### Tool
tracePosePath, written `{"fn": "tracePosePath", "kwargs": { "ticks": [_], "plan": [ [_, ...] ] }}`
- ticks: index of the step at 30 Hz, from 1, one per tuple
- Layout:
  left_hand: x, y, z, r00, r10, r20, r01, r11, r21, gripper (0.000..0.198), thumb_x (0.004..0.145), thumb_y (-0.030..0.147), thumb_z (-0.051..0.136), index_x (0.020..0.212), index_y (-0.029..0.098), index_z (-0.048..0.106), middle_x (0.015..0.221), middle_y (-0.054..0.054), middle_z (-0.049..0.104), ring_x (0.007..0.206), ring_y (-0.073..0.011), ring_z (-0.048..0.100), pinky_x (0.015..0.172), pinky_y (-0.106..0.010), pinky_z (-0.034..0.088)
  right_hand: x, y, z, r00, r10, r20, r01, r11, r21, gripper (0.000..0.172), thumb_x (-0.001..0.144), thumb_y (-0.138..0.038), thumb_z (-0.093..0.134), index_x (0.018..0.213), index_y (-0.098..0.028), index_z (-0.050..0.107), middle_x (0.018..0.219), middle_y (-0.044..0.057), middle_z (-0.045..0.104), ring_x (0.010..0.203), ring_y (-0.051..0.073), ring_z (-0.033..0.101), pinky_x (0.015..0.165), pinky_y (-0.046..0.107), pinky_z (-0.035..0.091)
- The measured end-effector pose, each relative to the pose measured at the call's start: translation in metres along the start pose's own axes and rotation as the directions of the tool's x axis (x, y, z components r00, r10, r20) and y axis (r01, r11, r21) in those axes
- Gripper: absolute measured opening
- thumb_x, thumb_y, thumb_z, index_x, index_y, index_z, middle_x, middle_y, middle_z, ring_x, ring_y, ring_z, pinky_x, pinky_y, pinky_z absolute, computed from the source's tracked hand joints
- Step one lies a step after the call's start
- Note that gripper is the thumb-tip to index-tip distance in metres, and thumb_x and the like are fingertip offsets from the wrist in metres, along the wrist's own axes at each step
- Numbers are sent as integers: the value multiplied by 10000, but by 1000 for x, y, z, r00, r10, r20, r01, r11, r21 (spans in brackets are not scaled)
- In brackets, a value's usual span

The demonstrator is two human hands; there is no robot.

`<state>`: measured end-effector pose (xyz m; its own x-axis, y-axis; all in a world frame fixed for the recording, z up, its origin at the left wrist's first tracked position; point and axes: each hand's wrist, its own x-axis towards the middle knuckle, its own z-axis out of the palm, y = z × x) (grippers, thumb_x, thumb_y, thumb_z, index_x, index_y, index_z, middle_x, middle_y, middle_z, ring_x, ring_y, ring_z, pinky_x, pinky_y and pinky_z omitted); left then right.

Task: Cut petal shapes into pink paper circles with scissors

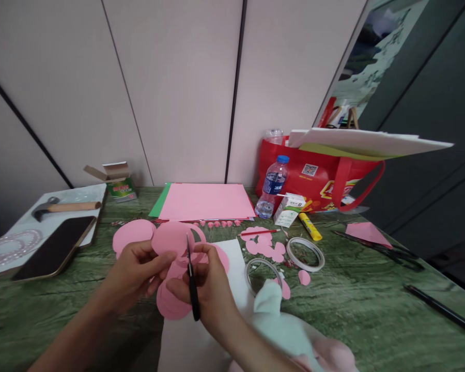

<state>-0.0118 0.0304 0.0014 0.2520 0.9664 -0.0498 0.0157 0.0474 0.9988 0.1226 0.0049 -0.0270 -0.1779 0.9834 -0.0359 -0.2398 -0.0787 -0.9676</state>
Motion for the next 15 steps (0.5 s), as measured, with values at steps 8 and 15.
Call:
{"fn": "tracePosePath", "kwargs": {
  "ticks": [8, 15],
  "plan": [
    [1, 0, -2, 1000, 14, 1, -14, 1000, -17, 236, 678, 271, 613, 526, 128, 501, 408, 55, 499, 274, -26, 396, 270, -131, 272, 1, 5, -2, 1000, -22, -1, 22, 1000, 2, 567, 548, -270, 722, 935, -211, 312, 491, -110, 467, 402, 50, 356, 428, 173, 281],
    [1, 1, -2, 999, 27, -17, -28, 999, -43, 229, 688, 252, 605, 541, 130, 480, 425, 58, 501, 278, -22, 401, 280, -129, 268, -1, -5, 1, 997, 40, -68, -45, 996, -81, 582, 514, -329, 725, 912, -216, 316, 427, -124, 421, 379, 71, 378, 394, 171, 279]
  ]
}}
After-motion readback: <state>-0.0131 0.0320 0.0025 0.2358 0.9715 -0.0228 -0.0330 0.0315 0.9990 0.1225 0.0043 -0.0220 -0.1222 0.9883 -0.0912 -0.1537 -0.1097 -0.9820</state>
